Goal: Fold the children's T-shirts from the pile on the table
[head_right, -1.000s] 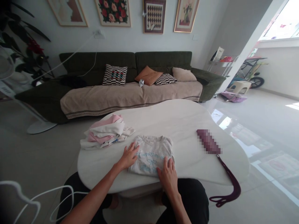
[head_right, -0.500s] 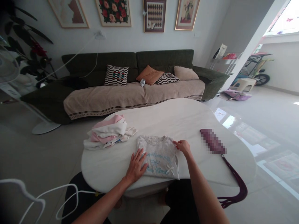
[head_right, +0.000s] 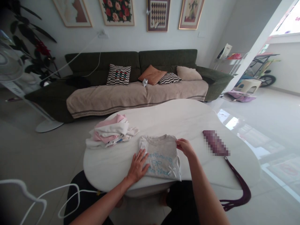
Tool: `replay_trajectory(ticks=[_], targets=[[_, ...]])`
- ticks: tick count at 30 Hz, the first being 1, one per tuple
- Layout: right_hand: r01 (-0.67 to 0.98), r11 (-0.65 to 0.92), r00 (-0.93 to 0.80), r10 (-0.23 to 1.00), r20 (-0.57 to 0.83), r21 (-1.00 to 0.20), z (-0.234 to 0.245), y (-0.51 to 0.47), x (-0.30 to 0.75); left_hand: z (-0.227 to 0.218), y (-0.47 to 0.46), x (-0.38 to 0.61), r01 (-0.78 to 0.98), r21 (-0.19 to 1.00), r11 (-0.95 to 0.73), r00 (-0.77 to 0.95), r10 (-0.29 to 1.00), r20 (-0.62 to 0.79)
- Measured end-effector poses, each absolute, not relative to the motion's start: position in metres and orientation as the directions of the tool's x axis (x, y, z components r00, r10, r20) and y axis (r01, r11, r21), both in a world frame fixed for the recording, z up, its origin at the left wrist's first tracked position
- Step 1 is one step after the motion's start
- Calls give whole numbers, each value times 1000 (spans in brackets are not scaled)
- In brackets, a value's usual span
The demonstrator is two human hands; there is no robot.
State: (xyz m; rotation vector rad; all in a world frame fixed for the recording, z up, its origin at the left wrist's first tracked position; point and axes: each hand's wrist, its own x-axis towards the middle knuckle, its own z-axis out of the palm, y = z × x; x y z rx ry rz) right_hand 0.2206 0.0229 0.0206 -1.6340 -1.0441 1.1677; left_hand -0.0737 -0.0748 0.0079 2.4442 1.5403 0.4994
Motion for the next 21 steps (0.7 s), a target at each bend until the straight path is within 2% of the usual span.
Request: replay_trajectory(ticks=[4,8,14,17,21], targets=[[131,-268,211,948,-238,-954,14,25,217,7,-75,-74,831,352,-431,397,903,167],[235,-256,281,941,-187,-938,4,26,210,8,-75,-74,831,351,-431,396,902,169],[521,-165,412,908,78,-837,9,17,197,11,-75,-73,831,354,-428,393,904,169],[634,-97,392,895,212,-767,10,1,179,10,-75,-73,827,364,-428,393,904,171],[743,-27,291,913,286,-669,-6,-27,151,12,-76,-74,805,429,-410,388,911,143]])
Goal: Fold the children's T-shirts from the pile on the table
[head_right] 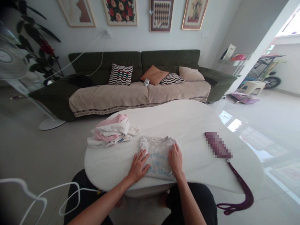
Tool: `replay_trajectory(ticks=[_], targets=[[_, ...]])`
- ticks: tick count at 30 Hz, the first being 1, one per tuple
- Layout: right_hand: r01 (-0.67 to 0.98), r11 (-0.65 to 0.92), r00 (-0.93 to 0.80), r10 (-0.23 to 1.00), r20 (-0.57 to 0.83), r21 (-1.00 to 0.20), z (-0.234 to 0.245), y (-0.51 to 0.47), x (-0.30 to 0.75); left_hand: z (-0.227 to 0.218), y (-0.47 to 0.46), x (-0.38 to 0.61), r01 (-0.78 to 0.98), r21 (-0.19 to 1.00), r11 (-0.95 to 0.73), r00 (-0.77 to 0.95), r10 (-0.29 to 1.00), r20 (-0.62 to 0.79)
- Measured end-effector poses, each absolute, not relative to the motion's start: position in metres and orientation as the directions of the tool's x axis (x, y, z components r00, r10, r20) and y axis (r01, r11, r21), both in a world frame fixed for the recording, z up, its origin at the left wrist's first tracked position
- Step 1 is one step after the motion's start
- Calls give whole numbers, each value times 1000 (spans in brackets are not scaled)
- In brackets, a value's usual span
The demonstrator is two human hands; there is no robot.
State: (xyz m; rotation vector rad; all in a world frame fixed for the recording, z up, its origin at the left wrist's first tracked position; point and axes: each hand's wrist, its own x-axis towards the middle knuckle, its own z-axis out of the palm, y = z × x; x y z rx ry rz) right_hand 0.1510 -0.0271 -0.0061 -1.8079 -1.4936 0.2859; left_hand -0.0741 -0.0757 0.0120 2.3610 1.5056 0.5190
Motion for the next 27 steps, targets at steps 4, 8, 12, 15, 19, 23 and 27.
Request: replay_trajectory(ticks=[4,8,12,15,19,23,27], targets=[[876,-23,204,923,326,-483,-26,-41,139,21,-61,-80,712,632,-306,335,939,77],[896,-24,192,921,338,-443,-31,-41,142,32,-14,-92,653,757,-10,90,994,-65],[893,-30,198,922,332,-449,-29,-40,144,39,45,-97,682,716,149,47,968,-246],[894,-27,196,922,335,-447,-29,-40,144,45,72,-95,707,678,198,111,916,-384],[892,-23,200,916,348,-452,-30,-40,145,53,85,-93,755,620,212,174,848,-501],[890,-29,211,912,353,-456,-30,-40,145,59,91,-93,788,582,200,218,794,-568],[892,-20,204,909,362,-452,-30,-40,145,69,98,-89,800,576,167,269,759,-594]])
